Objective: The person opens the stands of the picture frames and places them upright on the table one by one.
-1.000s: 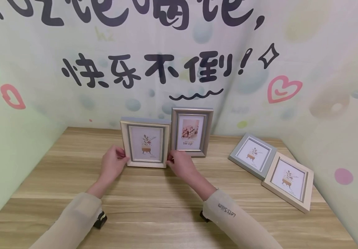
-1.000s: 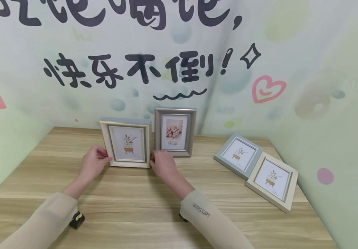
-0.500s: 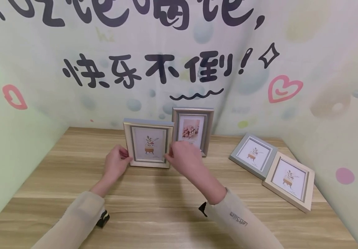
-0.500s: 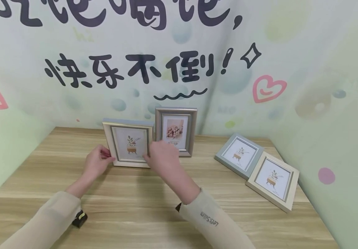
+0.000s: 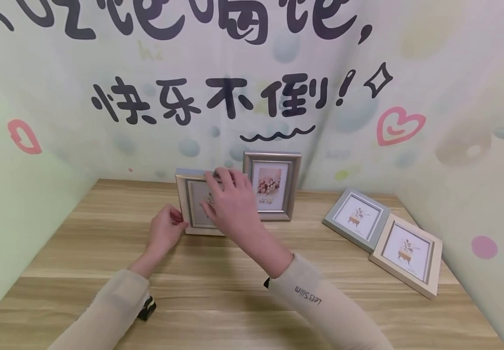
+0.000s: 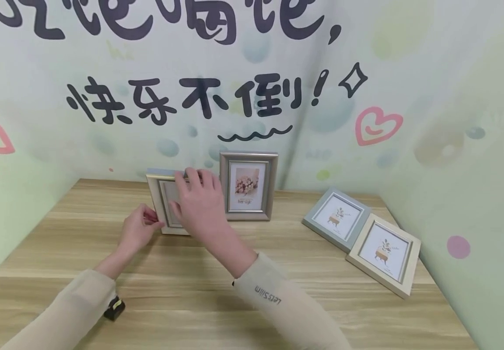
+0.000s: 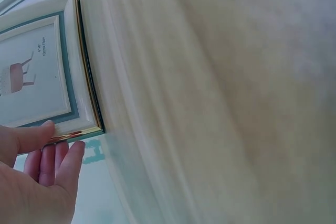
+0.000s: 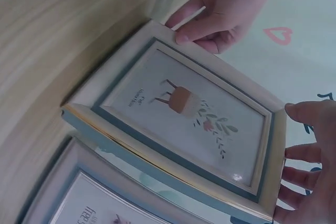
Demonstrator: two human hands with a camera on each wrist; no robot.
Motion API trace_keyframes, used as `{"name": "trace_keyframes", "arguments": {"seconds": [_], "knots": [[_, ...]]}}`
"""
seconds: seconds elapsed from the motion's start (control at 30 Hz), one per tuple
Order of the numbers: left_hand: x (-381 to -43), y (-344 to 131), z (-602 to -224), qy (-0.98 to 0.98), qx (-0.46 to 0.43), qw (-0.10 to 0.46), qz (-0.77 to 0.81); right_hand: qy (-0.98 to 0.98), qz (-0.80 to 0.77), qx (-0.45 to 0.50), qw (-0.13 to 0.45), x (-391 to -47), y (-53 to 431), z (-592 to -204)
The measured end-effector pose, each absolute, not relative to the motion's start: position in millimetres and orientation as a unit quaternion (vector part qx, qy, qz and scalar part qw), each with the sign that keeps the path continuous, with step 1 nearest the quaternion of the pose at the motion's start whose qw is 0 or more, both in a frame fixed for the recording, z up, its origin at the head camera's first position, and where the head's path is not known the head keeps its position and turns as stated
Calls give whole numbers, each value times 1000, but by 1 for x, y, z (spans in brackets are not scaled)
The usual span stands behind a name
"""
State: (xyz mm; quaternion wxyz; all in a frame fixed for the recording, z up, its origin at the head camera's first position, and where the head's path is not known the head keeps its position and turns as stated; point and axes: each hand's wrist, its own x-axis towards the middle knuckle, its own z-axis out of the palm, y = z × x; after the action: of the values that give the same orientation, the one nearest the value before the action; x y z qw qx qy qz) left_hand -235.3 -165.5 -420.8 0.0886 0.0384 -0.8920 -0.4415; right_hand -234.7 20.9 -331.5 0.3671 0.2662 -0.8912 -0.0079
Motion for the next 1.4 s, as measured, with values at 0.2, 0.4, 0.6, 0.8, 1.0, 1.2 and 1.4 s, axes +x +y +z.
{"name": "trace_keyframes", "arguments": {"seconds": [0.2, 0.4, 0.6, 0.8, 1.0, 1.2, 1.4], "knots": [[-231, -165, -418, -893, 34, 81, -441, -878, 6, 271, 393, -234, 19, -338], [-224, -168, -416, -898, 11, 78, -433, -883, 7, 276, 379, -231, 19, -334], [-216, -177, -413, -905, -22, 41, -423, -885, 14, 261, 384, -226, 18, -333], [-213, -189, -408, -892, -70, 13, -447, -885, -25, 238, 399, -219, 11, -330], [-212, -196, -409, -891, -66, 7, -449, -908, -86, 206, 355, -217, -3, -324], [-210, -197, -410, -892, -58, 2, -448, -913, -101, 204, 337, -220, -7, -325], [-210, -198, -410, -887, -55, 3, -459, -894, -48, 254, 366, -230, 2, -332]]}}
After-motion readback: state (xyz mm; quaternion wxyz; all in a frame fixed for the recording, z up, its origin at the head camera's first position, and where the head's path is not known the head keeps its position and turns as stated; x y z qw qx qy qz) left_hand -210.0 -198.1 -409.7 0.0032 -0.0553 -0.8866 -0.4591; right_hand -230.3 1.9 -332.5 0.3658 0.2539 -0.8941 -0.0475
